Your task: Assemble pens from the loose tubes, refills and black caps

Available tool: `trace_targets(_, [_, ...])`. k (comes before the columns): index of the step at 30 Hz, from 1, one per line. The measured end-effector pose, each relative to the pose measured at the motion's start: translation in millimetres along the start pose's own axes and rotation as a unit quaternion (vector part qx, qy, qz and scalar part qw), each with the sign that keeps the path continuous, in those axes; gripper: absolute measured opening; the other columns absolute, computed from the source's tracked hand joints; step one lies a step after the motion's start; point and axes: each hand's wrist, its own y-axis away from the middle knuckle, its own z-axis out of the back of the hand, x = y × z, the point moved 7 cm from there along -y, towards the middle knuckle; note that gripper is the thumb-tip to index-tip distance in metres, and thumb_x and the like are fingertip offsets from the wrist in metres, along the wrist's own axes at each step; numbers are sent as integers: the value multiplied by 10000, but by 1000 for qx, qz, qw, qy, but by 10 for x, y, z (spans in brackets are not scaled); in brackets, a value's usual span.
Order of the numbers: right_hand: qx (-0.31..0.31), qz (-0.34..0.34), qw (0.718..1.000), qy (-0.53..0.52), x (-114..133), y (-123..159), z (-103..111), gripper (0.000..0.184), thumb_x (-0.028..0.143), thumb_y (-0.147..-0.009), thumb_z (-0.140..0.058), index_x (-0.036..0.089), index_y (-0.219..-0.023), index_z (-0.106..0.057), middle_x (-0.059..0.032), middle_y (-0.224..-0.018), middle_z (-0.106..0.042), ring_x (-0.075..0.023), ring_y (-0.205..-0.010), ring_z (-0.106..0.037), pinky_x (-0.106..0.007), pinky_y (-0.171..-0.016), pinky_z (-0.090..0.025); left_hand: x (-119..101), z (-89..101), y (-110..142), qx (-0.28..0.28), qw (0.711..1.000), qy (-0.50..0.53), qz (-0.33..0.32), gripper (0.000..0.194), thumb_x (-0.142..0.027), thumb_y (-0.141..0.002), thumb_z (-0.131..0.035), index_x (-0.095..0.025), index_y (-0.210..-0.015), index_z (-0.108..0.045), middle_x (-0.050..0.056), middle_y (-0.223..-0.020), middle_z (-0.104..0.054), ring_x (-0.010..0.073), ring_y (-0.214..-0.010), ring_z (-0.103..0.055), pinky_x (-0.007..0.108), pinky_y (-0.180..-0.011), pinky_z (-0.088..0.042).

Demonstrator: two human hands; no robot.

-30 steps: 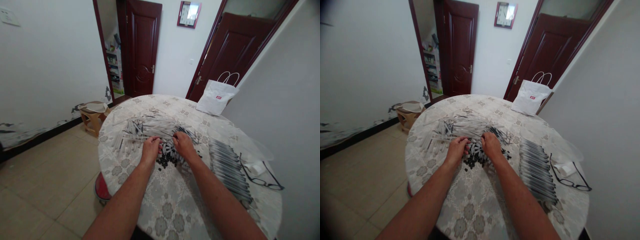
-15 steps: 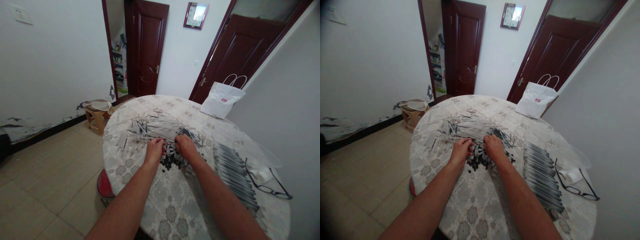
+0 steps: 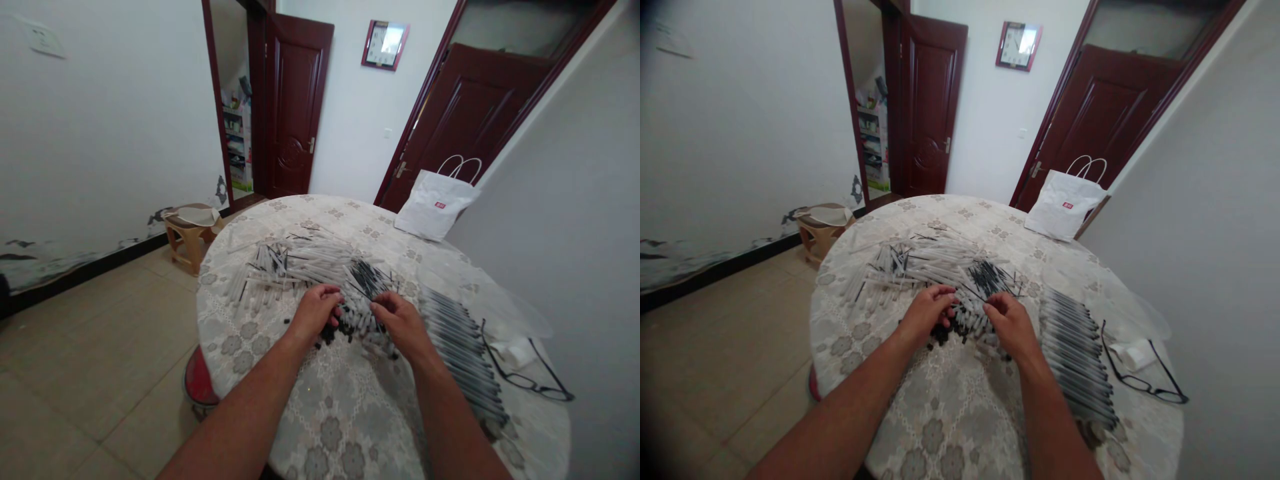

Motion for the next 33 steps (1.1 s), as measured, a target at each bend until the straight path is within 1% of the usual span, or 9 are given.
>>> trace_targets(2, [31,-7,997,-69,-11,29,-126,245,448,-841,-623,207,-885,-648,-7,-757,-661,-182,-693,-600,-278,-649,-467,-2,-84,30,54,998,19,4,384,-331,-790,-722,-156,-1126,-658,79,-926,-717,138,-632,-650,211,-436,-483])
trace_targets(4, [55,-6,993,-105,20,61,-238,246,448,-833,-643,205,-866,-642,0,-750,-645,-173,-692,-588,-271,-649,-462,-3,-153,55,99,995,29,0,392,-379,-787,-748,-171,-1112,-678,57,-868,-703,147,-654,-657,209,-449,-489])
trace_targets(6, [60,-2,991,-121,65,85,-293,243,443,-832,-655,202,-855,-642,3,-756,-641,-169,-704,-584,-269,-663,-458,-2,-175,57,113,993,30,-11,353,-405,-789,-758,-169,-1044,-694,45,-824,-686,153,-674,-660,207,-465,-499])
trace_targets(8, [55,-8,990,-131,83,95,-295,254,452,-838,-658,199,-864,-650,5,-742,-637,-168,-694,-582,-270,-662,-453,-13,-140,29,92,994,43,-29,325,-409,-792,-763,-162,-989,-686,52,-859,-687,158,-712,-671,210,-488,-517])
trace_targets(11, [27,-20,992,-125,46,86,-213,285,475,-870,-619,196,-908,-666,6,-712,-629,-166,-644,-558,-272,-620,-429,-53,-42,-28,44,991,114,-55,316,-419,-822,-745,-172,-980,-627,71,-960,-707,185,-800,-710,258,-584,-579])
trace_targets(14, [-14,15,998,-63,44,74,-90,282,456,-902,-566,199,-914,-681,-10,-746,-647,-178,-690,-564,-279,-642,-413,-95,45,-65,11,978,201,-62,323,-431,-854,-717,-199,-991,-539,84,-1015,-728,234,-867,-748,356,-694,-618])
trace_targets(16, [-29,44,998,-19,72,77,-42,265,427,-910,-550,201,-894,-687,-15,-768,-653,-187,-740,-576,-282,-678,-410,-123,81,-72,-3,971,230,-64,327,-430,-867,-708,-209,-991,-502,89,-1032,-735,248,-870,-758,399,-730,-623])
trace_targets(22, [-51,52,997,2,118,100,21,222,375,-906,-537,201,-833,-654,8,-719,-599,-170,-696,-533,-270,-649,-381,-149,100,-68,-17,967,239,-82,317,-432,-890,-689,-205,-986,-491,94,-1053,-739,241,-876,-760,423,-769,-621])
trace_targets(33, [-67,55,996,2,117,83,38,180,333,-879,-549,203,-799,-645,17,-702,-601,-150,-674,-530,-251,-635,-374,-140,88,-93,-12,977,196,-85,304,-416,-894,-685,-210,-996,-486,104,-1089,-739,224,-838,-763,410,-754,-630])
